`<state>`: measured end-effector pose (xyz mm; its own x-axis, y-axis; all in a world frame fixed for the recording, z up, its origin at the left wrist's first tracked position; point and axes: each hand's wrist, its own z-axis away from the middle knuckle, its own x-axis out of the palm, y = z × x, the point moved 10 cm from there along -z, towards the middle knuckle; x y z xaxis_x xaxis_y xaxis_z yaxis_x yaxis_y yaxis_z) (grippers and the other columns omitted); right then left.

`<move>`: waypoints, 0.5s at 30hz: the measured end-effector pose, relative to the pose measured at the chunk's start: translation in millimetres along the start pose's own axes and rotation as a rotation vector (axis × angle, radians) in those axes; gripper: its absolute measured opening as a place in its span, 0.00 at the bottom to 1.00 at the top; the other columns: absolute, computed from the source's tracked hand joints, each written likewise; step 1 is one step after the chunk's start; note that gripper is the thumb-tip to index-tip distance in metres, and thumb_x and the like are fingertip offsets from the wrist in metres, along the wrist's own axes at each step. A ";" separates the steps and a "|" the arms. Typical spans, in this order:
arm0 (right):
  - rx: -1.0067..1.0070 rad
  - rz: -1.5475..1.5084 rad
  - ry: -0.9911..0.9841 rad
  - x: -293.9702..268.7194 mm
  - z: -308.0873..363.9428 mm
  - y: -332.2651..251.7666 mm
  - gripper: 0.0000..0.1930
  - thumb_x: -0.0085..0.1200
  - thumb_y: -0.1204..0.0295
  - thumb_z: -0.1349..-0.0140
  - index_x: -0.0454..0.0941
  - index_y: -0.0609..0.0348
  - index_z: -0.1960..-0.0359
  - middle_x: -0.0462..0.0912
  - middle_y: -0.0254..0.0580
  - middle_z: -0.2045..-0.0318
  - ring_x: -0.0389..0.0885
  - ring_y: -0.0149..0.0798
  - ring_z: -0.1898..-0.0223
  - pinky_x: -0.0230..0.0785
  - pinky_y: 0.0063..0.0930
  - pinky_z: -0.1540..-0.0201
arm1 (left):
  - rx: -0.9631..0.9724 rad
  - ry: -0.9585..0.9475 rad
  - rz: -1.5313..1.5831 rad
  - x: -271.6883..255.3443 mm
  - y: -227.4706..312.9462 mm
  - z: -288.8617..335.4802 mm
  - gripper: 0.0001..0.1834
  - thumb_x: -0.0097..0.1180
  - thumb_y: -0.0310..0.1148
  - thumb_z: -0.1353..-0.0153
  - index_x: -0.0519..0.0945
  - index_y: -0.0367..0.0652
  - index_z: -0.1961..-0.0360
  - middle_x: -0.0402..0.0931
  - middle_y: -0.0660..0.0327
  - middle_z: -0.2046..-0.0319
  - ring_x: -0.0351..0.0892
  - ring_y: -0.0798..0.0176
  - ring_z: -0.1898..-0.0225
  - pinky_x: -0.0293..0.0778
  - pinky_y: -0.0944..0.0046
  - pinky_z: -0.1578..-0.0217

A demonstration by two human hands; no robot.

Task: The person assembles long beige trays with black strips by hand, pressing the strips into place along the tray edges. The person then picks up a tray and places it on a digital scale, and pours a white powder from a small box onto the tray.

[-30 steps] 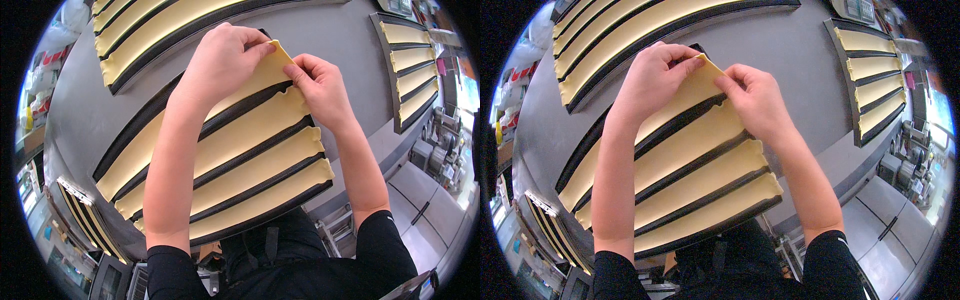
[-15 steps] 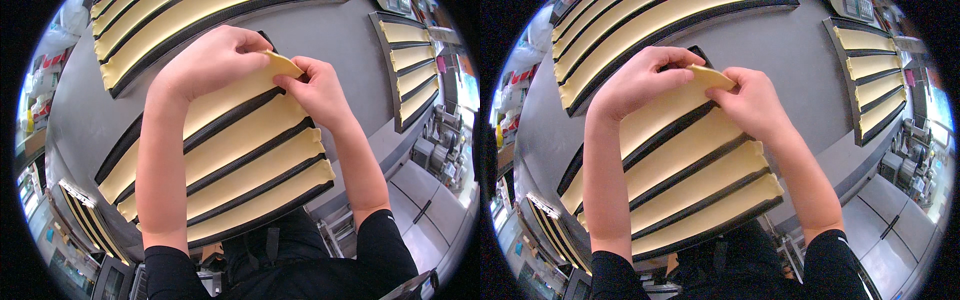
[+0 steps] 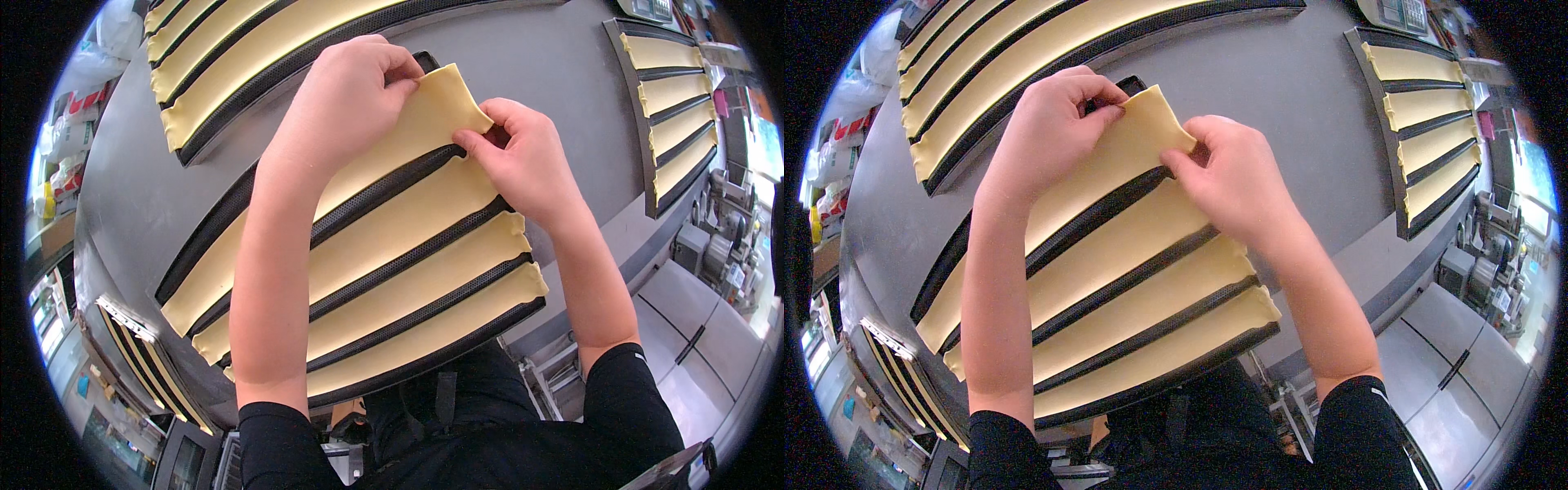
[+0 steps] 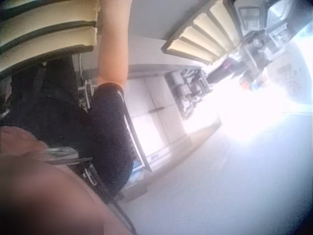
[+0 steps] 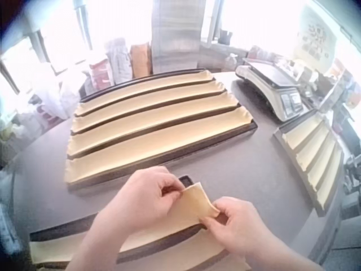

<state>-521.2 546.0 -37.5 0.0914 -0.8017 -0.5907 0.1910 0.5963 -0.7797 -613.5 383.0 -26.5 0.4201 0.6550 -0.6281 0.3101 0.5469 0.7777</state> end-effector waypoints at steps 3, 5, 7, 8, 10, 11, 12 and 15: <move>-0.067 0.056 0.031 -0.7 1.1 -9.5 0.11 0.69 0.69 0.34 0.85 0.67 0.60 0.87 0.53 0.66 0.87 0.53 0.65 0.79 0.42 0.59 | 0.098 -0.002 -0.092 3.0 11.2 1.2 0.09 0.66 0.25 0.36 0.90 0.34 0.56 0.81 0.54 0.64 0.83 0.54 0.61 0.79 0.58 0.56; -0.097 0.077 0.045 -2.1 0.6 -15.4 0.12 0.69 0.69 0.34 0.84 0.66 0.60 0.86 0.53 0.65 0.86 0.54 0.64 0.79 0.43 0.59 | 0.119 0.002 -0.070 2.9 15.4 3.9 0.11 0.66 0.24 0.37 0.89 0.35 0.53 0.81 0.52 0.62 0.83 0.52 0.60 0.79 0.56 0.54; -0.111 0.090 0.098 -6.6 1.0 -21.5 0.11 0.69 0.69 0.34 0.83 0.66 0.60 0.86 0.54 0.65 0.87 0.54 0.63 0.80 0.44 0.58 | 0.136 0.027 -0.067 1.2 17.9 3.0 0.13 0.65 0.23 0.37 0.89 0.36 0.50 0.81 0.52 0.61 0.84 0.50 0.59 0.79 0.55 0.53; -0.118 0.096 0.124 -8.5 1.6 -24.3 0.11 0.68 0.69 0.34 0.82 0.65 0.60 0.86 0.54 0.64 0.87 0.54 0.63 0.80 0.44 0.57 | 0.142 0.051 -0.077 -1.1 19.2 1.7 0.14 0.64 0.23 0.36 0.88 0.37 0.49 0.81 0.51 0.60 0.84 0.50 0.59 0.79 0.55 0.52; -0.104 0.139 0.173 -11.1 0.6 -23.1 0.11 0.67 0.70 0.34 0.82 0.66 0.60 0.86 0.55 0.64 0.87 0.55 0.62 0.80 0.45 0.56 | 0.173 0.089 -0.071 -2.5 24.0 -1.5 0.16 0.64 0.22 0.36 0.88 0.39 0.47 0.81 0.51 0.58 0.84 0.50 0.57 0.79 0.54 0.51; -0.097 0.160 0.196 -12.1 -0.3 -21.8 0.11 0.67 0.70 0.34 0.82 0.66 0.60 0.86 0.55 0.63 0.87 0.56 0.61 0.80 0.45 0.55 | 0.197 0.105 -0.056 -1.3 27.4 -3.4 0.16 0.64 0.22 0.36 0.88 0.39 0.47 0.81 0.51 0.58 0.84 0.49 0.56 0.79 0.54 0.50; -0.100 0.151 0.198 -11.4 -1.5 -20.5 0.10 0.66 0.70 0.34 0.82 0.66 0.60 0.86 0.56 0.63 0.87 0.56 0.61 0.80 0.45 0.55 | 0.220 0.120 -0.042 -0.3 30.2 -5.3 0.16 0.65 0.22 0.36 0.88 0.40 0.47 0.80 0.51 0.57 0.83 0.49 0.55 0.79 0.53 0.49; -0.101 0.121 0.212 -10.2 -4.6 -14.2 0.08 0.64 0.72 0.33 0.83 0.65 0.59 0.86 0.56 0.62 0.87 0.58 0.60 0.80 0.45 0.54 | 0.339 0.071 -0.146 16.4 38.2 -9.4 0.14 0.66 0.23 0.35 0.90 0.41 0.49 0.80 0.51 0.56 0.83 0.47 0.52 0.79 0.51 0.47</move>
<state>-529.3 545.8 -21.3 -0.1013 -0.7043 -0.7027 0.0915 0.6967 -0.7115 -602.9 419.5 -7.3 0.2945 0.6236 -0.7241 0.6319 0.4414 0.6371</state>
